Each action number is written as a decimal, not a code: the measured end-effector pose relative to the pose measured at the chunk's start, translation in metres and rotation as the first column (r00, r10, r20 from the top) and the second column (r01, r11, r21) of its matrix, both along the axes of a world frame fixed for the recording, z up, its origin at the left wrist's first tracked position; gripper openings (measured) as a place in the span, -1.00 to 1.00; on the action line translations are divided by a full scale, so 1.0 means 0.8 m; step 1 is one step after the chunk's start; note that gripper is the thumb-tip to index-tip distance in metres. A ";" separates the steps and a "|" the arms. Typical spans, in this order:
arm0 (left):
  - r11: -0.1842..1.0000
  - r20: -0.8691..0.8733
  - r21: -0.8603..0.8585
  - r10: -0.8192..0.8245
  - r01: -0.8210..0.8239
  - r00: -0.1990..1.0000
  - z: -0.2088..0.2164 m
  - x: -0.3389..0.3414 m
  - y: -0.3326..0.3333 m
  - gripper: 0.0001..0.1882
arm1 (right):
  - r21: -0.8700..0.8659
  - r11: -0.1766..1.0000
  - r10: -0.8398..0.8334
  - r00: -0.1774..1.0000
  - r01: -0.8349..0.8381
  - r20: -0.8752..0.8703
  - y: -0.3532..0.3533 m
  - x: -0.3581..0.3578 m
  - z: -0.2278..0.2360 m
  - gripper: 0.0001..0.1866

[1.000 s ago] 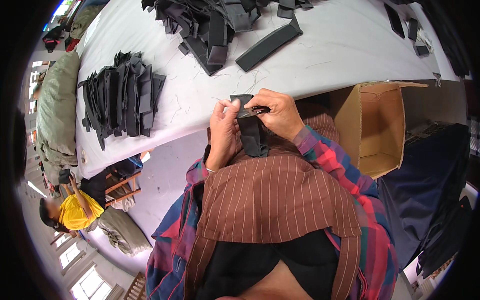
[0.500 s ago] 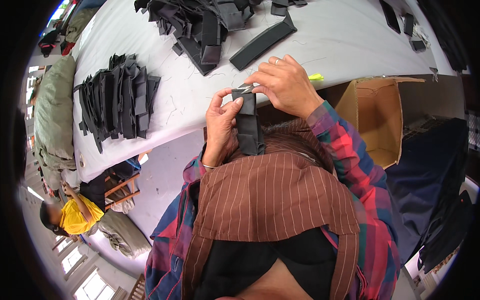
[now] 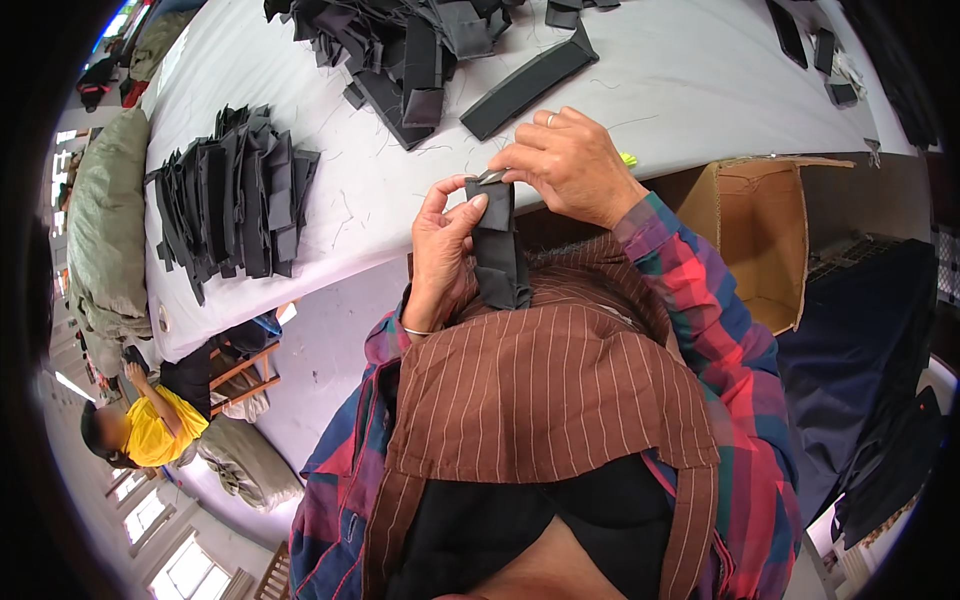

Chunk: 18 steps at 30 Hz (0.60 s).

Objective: Trimming and preparing black fabric strips using small scissors.

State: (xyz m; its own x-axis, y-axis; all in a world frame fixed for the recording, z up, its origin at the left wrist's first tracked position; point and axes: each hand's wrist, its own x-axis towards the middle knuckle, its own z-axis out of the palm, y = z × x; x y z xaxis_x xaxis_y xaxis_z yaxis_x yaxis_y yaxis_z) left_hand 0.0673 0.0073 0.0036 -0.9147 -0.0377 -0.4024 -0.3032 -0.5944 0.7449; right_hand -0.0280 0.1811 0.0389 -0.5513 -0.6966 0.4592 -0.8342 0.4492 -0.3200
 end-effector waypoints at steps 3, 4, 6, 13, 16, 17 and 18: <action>1.000 0.002 0.003 -0.010 0.010 1.000 0.002 -0.001 0.000 -0.68 | -0.005 1.000 0.010 1.000 -0.010 0.004 -0.001 -0.001 -0.001 -0.88; 1.000 0.007 -0.006 -0.017 0.017 1.000 0.003 -0.001 0.000 -0.68 | -0.010 1.000 0.012 1.000 -0.012 -0.001 -0.002 -0.001 -0.002 -0.89; 1.000 0.005 0.008 -0.014 0.014 1.000 0.000 -0.002 0.001 -0.68 | -0.015 1.000 0.014 1.000 -0.014 -0.005 -0.002 -0.002 -0.003 -0.89; 0.999 0.000 0.027 -0.019 0.019 1.000 -0.002 -0.002 0.002 -0.65 | -0.019 1.000 0.002 1.000 -0.002 -0.018 -0.002 -0.001 -0.005 -0.90; 0.999 0.015 0.011 -0.053 0.053 0.998 -0.001 -0.001 0.001 -0.56 | -0.026 0.999 -0.030 0.998 0.031 0.048 0.000 0.001 -0.005 -0.89; 0.999 0.015 0.010 -0.053 0.053 0.998 0.000 0.000 0.002 -0.56 | -0.020 0.998 -0.055 0.992 0.057 0.116 0.001 0.003 -0.005 -0.87; 0.993 -0.044 -0.042 -0.114 0.112 0.993 0.000 0.002 0.002 -0.49 | -0.020 0.998 -0.054 0.992 0.057 0.115 -0.001 0.006 -0.007 -0.87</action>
